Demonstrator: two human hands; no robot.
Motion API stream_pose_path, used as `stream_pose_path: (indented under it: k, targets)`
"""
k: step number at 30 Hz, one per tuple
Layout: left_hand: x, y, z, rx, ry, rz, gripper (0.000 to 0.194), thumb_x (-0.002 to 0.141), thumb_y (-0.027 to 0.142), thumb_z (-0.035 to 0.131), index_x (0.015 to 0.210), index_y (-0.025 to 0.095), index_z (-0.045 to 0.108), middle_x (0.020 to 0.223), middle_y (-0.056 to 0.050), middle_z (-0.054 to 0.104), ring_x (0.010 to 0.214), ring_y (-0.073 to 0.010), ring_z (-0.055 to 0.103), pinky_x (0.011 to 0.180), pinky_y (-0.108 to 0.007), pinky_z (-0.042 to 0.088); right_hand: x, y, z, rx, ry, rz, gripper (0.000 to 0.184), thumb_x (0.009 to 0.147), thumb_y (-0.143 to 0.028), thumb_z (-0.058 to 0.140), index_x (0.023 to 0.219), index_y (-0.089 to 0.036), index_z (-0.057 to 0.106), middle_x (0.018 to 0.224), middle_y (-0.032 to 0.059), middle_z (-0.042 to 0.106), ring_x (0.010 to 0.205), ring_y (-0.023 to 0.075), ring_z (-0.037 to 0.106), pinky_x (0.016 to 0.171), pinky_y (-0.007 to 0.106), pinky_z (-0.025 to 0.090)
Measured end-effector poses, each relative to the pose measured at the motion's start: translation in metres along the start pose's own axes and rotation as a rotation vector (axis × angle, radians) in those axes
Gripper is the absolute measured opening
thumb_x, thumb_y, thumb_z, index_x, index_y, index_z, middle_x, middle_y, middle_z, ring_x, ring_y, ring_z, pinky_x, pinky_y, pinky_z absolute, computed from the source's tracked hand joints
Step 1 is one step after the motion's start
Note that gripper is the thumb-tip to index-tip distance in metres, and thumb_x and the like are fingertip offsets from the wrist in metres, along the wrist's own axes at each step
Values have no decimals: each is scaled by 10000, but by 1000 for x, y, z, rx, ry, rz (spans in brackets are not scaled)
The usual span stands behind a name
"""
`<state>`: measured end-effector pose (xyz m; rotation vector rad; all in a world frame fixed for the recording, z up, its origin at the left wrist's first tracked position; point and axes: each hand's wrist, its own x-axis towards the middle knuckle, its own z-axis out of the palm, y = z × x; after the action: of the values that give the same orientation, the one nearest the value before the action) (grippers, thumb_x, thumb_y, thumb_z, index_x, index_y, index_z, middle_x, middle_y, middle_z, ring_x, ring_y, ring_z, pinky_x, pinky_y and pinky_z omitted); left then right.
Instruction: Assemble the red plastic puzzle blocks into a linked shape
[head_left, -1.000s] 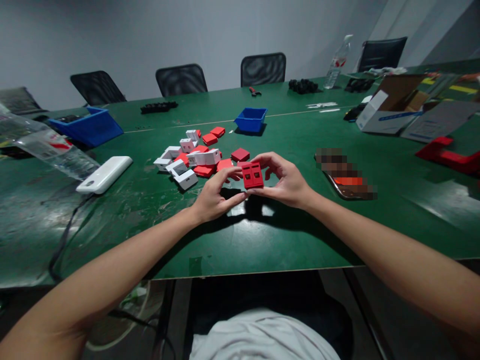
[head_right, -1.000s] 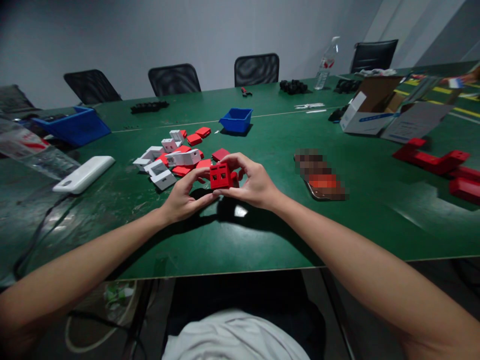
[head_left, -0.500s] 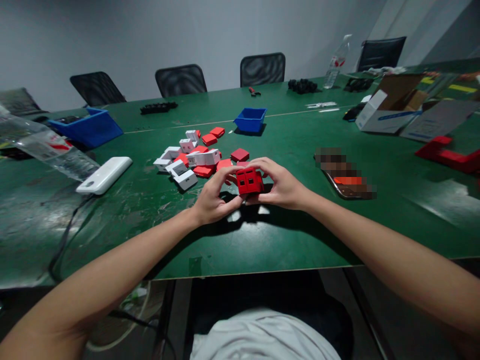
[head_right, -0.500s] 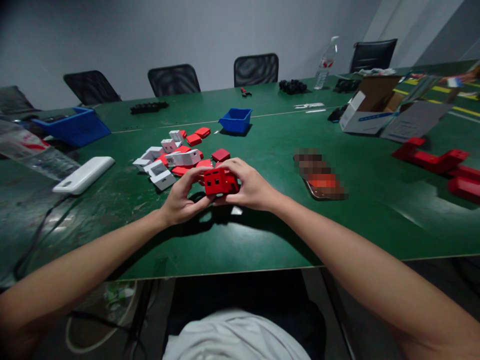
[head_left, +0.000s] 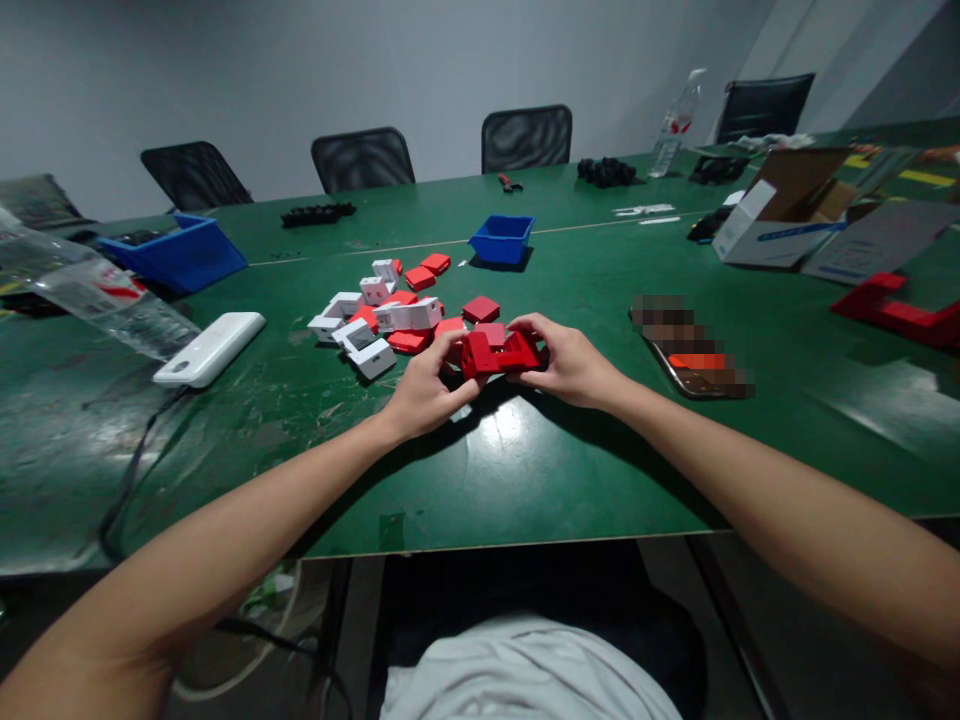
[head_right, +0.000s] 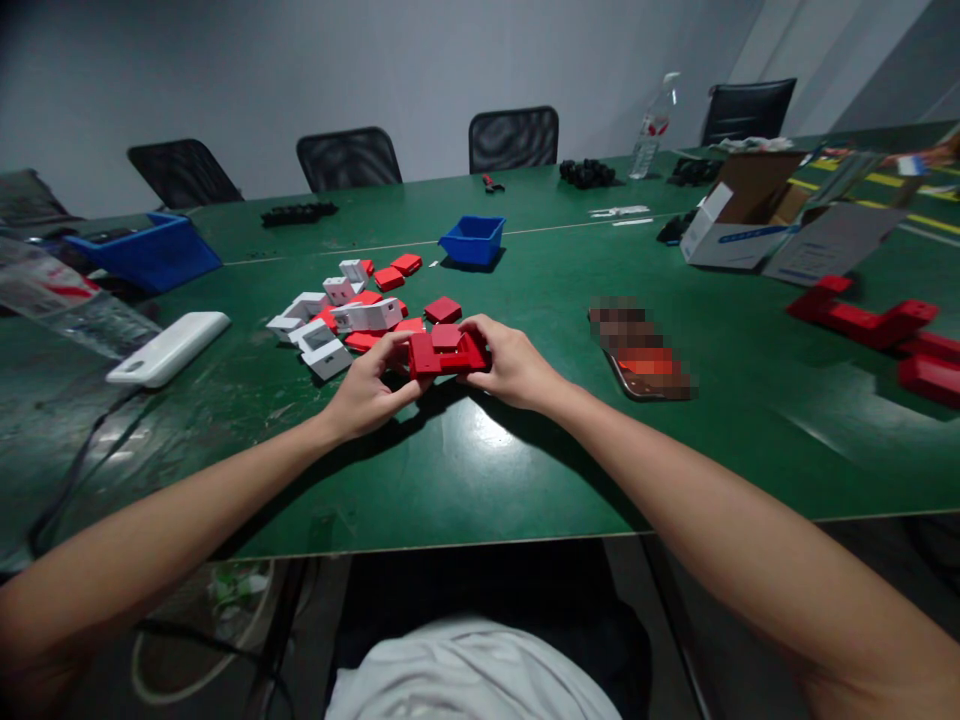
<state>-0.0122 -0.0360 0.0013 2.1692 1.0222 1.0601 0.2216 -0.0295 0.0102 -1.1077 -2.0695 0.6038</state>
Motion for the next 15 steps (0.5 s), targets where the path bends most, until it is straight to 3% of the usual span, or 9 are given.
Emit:
stream_pose_path:
  k: [9,15]
  targets:
    - [0,3,-1,-35,-50,-22,535,781,339,749,1236,162,532,1165,-122,709,1000,-235,707,876,-358,569,-1,-5,1,-26,32,41,502,656,-185,805,1101,-206,574,1053,70,712,886,224,682,798,362,533]
    - [0,7,0,-94,-59,-77,438,877,435,675,1202,168,553,1097,-98,714,941,-215,707,780,-319,582,-1,-7,3,-80,56,11,478,653,-239,824,1073,-203,598,1039,77,689,843,204,651,727,330,525]
